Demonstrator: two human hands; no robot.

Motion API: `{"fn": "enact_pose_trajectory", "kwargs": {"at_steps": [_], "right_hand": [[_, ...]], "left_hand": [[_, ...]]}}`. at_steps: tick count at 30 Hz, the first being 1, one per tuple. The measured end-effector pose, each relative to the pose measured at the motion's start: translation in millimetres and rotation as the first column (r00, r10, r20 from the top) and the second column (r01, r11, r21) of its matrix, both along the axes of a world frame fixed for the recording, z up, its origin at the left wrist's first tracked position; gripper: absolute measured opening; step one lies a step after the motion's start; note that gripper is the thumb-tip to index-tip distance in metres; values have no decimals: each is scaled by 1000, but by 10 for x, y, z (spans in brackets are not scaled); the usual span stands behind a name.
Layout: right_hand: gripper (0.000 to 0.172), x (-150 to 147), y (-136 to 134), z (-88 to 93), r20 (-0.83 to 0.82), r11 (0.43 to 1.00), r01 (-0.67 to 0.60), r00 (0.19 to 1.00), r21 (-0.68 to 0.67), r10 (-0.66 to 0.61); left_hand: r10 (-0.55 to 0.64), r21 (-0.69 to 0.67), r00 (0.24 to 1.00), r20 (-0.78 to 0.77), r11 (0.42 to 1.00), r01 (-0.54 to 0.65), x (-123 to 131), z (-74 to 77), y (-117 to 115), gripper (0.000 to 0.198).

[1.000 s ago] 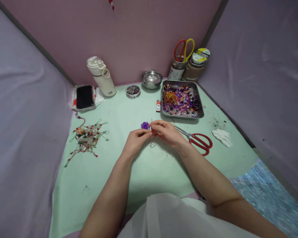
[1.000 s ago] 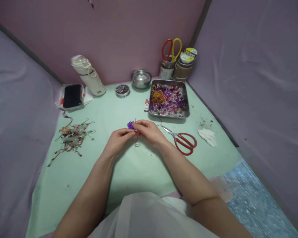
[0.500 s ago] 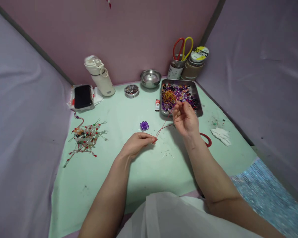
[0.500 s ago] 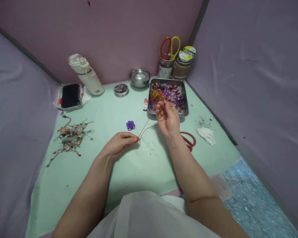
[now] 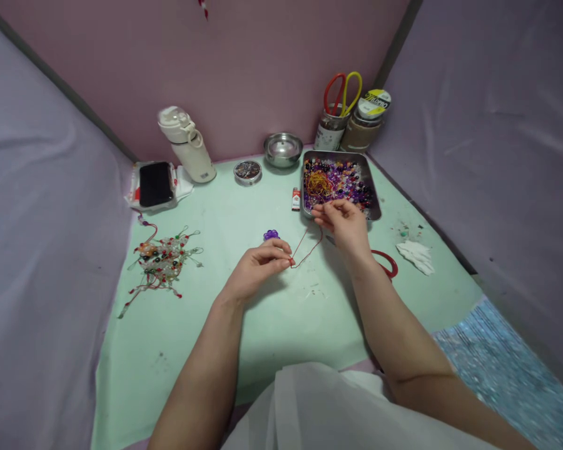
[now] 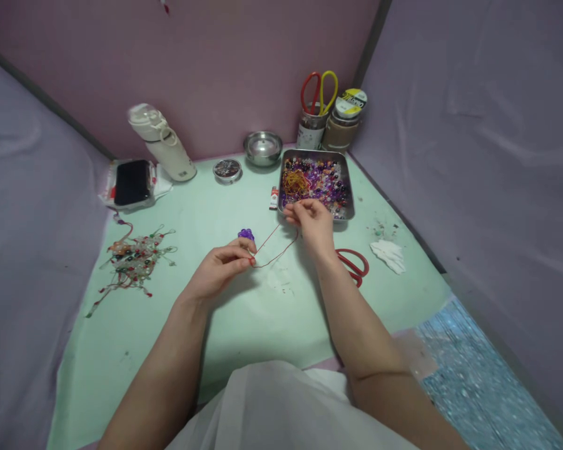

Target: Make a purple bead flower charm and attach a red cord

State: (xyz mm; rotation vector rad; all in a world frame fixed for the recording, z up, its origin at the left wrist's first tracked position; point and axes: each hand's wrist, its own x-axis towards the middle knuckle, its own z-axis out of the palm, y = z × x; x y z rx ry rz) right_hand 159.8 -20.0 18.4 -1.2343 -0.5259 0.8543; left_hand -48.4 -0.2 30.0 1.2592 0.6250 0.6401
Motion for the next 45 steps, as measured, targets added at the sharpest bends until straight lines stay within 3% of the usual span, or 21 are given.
{"fn": "enact_pose_trajectory", "kwargs": {"at_steps": [4,7,9,11,13,15,18,20,22,25,30,38,45], "right_hand": [[24,-88,-26,-48,118,971,-184,972,-156,203],[20,-95,-51,-91,172,917,-296,922,-268,348],[14,-74,-69,-116,293,886,-310,861,-346,416],[7,-58,-86,-132,511,908,-201,772,-368,378],[11,-78,-105,-130,691,951,-71,672,-300,268],[17,-147,-126,-106,748,976,-41,636,-215,191],[18,-309,-157,-49,659,980,-134,726,-147,198],[17,-404,-173,-15,476,959,-242,833,-145,282],[16,-460,-182,7,271,929,-341,889,-145,368],[17,-484,-190,12,137,881,-444,874,-165,466],[18,-509,-207,-37,165,791,-563,779,-240,605],[13,-503,-196,-4,205,839,-473,823,-268,530],[13,-546,-207,-15,188,806,-531,791,-263,582]], "left_hand": [[64,4,992,105,998,-65,-15,38,-19,8],[80,-82,993,86,994,-73,1,21,-30,12],[122,-112,992,38,987,-118,26,-15,-25,16],[188,-134,981,-42,972,-192,57,-64,-10,19],[253,-149,958,-134,951,-272,84,-120,10,23],[292,-151,938,-187,935,-321,103,-168,27,25],[315,-156,929,-195,925,-347,119,-204,37,26],[333,-165,921,-202,915,-368,126,-202,33,27],[360,-164,908,-216,903,-397,133,-190,25,27],[404,-126,890,-210,892,-435,144,-184,11,23],[492,-65,851,-184,858,-510,161,-229,3,19],[551,-38,817,-169,825,-564,177,-228,15,20],[561,-43,815,-147,819,-572,187,-212,-3,20]]}}
